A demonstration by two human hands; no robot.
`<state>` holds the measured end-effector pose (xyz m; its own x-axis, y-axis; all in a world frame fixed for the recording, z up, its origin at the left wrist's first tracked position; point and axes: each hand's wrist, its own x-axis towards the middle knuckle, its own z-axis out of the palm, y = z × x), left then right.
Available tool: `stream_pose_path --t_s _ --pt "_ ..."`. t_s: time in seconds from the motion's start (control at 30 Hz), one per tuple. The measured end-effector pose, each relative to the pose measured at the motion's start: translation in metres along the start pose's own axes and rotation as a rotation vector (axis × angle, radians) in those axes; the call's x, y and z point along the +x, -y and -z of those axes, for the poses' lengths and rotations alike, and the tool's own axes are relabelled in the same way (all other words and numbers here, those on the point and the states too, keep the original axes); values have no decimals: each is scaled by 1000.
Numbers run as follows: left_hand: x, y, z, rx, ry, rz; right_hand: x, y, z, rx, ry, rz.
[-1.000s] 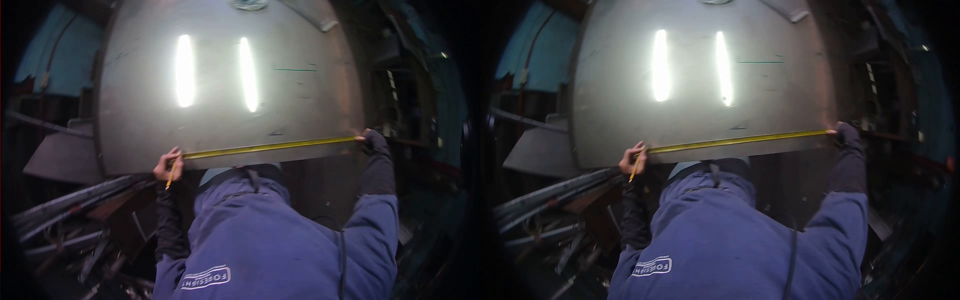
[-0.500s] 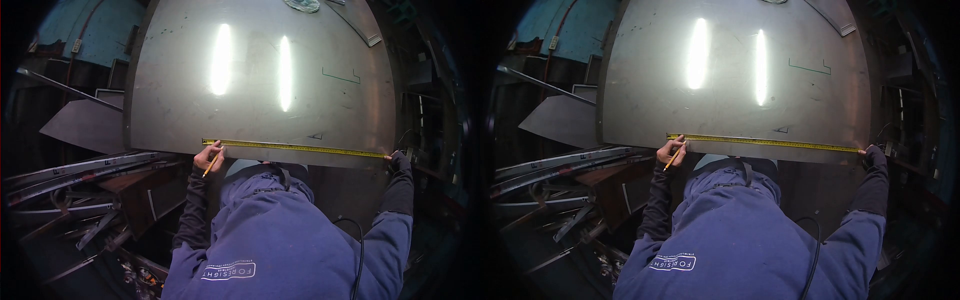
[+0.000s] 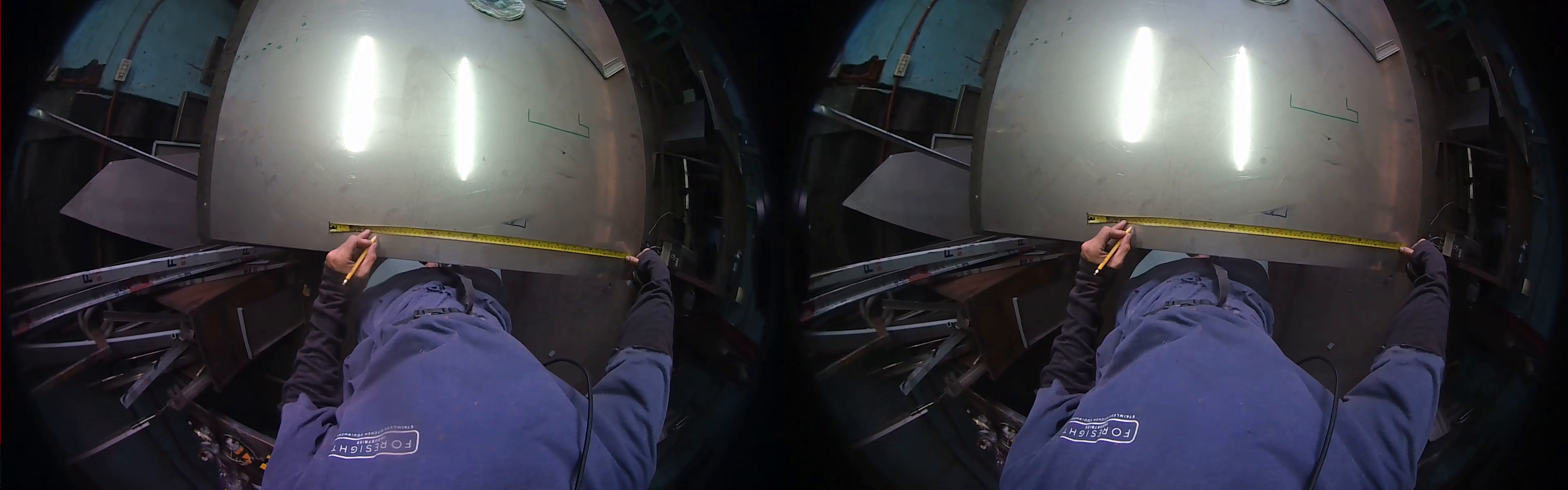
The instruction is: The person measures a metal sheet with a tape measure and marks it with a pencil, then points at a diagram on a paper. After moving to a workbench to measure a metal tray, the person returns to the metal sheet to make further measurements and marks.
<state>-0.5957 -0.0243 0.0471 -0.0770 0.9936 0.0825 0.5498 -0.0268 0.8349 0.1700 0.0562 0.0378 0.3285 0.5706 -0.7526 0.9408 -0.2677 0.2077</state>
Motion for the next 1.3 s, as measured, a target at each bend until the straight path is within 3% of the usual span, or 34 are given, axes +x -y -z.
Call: stream_pose_path --t_s 1.3 --pt "7 -10 -1 106 2 111 -12 10 12 117 96 2"
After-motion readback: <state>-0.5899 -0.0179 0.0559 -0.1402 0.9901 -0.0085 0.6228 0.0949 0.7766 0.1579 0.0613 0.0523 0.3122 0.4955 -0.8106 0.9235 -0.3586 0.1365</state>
